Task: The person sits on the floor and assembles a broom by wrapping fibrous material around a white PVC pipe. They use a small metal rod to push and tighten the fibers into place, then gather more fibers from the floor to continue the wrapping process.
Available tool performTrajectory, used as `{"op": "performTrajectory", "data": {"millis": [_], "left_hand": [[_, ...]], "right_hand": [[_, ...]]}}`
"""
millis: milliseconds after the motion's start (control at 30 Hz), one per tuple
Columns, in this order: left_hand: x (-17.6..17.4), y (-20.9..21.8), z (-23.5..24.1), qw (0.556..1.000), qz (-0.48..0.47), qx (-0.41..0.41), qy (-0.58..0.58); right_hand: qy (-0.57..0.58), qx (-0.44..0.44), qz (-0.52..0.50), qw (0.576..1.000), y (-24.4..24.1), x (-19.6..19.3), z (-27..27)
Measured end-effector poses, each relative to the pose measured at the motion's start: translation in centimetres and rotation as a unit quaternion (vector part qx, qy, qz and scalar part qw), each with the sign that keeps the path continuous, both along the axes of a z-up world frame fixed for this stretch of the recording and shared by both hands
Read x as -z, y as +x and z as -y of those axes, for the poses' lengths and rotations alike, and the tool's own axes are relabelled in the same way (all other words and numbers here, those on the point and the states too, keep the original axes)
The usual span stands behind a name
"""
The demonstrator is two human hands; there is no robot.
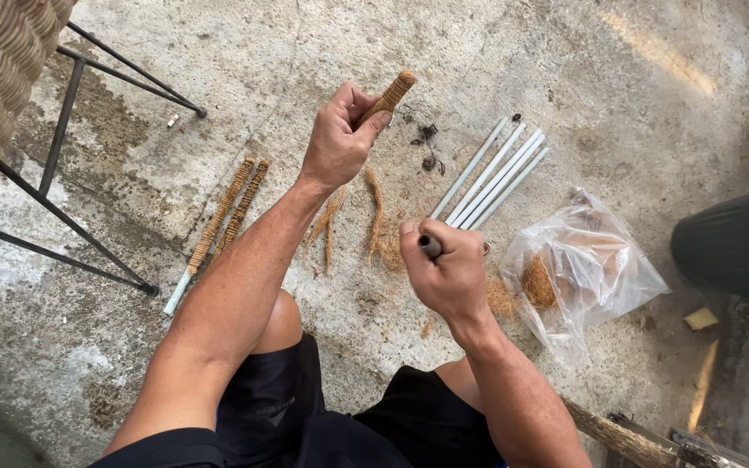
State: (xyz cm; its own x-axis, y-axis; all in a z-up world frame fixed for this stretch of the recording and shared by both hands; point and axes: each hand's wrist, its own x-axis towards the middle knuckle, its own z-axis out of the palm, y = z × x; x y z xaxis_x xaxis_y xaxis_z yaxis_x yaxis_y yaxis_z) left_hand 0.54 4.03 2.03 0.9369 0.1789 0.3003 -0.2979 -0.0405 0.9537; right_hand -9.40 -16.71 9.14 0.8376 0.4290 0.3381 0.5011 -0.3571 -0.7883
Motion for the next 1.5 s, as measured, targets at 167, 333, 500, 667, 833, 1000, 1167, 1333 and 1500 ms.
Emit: {"op": "performTrajectory", "data": {"millis": [167,333,500,667,833,1000,1167,1333,1500], "left_hand": [[0.5,0.1,0.6,0.993,0.004,-0.017,0.114],[1.9,-0.5,1.9,0.953,0.004,0.034,0.3],[2.4,-0.9,4.3,0.904,0.075,0.1,0.409],[1.3,-2.5,6.1,0.867,0.092,0.245,0.424],[-1.5,-4.9,7.7,0.852,0.138,0.319,0.392],[-4.7,-6.9,7.7,0.855,0.184,0.326,0.359],[-6.2,-7.6,7.0,0.894,0.213,0.301,0.255],[-5.8,-6.4,6.1,0.939,0.147,0.288,0.114],[-5.1,-4.4,3.2,0.984,0.04,0.171,-0.041]], "right_hand": [[-0.156,-0.009,0.129,0.979,-0.7,-1.9,-0.7],[-0.337,-0.051,0.252,0.906,-0.6,-3.2,-0.2],[-0.41,-0.056,0.297,0.86,0.9,-4.6,2.3],[-0.286,0.01,0.321,0.903,2.2,-5.6,5.6],[-0.17,0.11,0.192,0.96,4.1,-4.6,8.9],[-0.023,0.167,0.041,0.985,6.5,-2.2,11.0],[0.186,0.093,-0.131,0.969,8.1,-0.6,11.2],[0.234,0.113,-0.261,0.93,8.9,0.8,9.0],[0.302,0.089,-0.373,0.873,8.3,1.4,6.0]]}}
